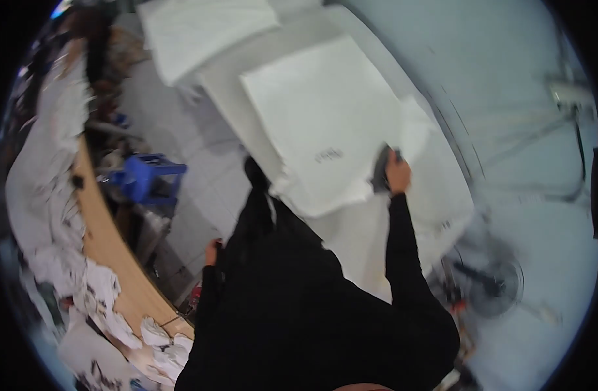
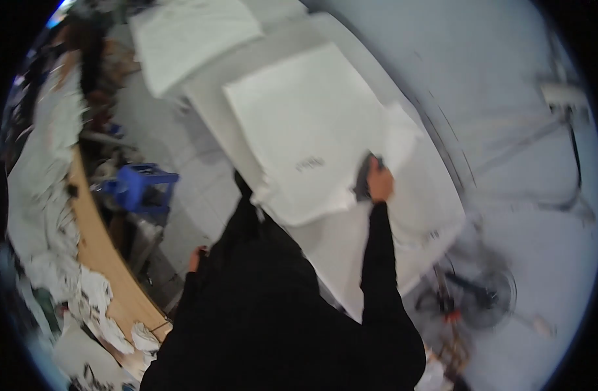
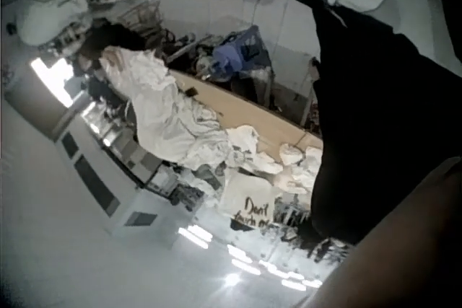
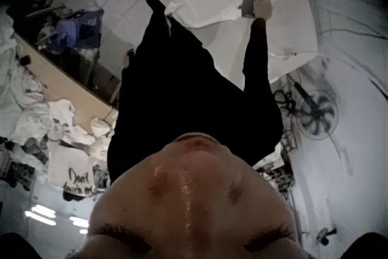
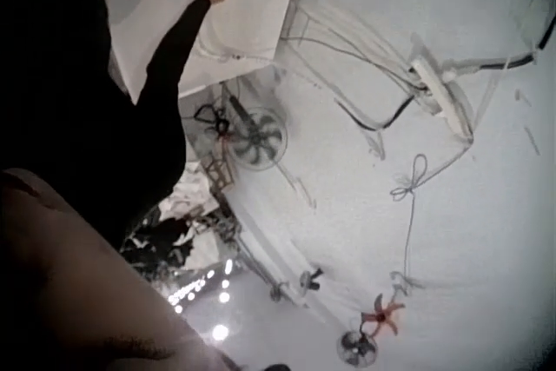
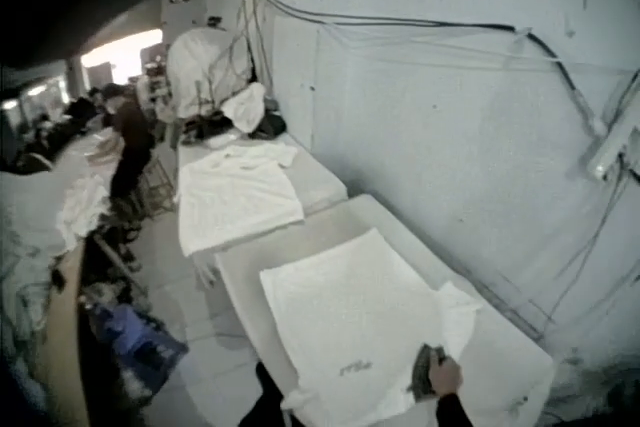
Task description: Ironing and smoothing a white t-shirt on a specialized industrial ironing board in a garment factory.
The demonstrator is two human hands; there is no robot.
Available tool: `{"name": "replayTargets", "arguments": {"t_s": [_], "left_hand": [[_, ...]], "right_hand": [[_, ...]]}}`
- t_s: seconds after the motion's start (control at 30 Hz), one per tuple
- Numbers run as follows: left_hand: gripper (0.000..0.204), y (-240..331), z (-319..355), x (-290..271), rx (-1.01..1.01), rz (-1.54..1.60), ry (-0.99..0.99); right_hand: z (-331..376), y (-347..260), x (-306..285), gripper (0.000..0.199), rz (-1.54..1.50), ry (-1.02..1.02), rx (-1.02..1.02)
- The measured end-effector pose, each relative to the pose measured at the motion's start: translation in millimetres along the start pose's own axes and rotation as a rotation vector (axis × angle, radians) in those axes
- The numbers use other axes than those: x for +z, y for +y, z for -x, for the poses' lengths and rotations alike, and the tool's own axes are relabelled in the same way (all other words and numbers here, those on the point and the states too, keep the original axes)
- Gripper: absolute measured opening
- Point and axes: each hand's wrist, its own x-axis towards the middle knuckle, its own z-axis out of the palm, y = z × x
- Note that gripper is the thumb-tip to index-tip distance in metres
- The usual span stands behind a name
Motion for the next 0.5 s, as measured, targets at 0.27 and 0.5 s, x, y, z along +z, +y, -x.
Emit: {"name": "replayTargets", "arguments": {"t_s": [0.27, 0.5], "left_hand": [[0.031, -12, 4, 8, -0.148, 0.158, -0.187], [0.036, -26, 10, 0, -0.241, 0.397, -0.158]], "right_hand": [[10, 20, -33, 0.08, 0.194, -0.057, 0.055], [8, 23, -35, 0.081, 0.168, -0.046, 0.039]]}}
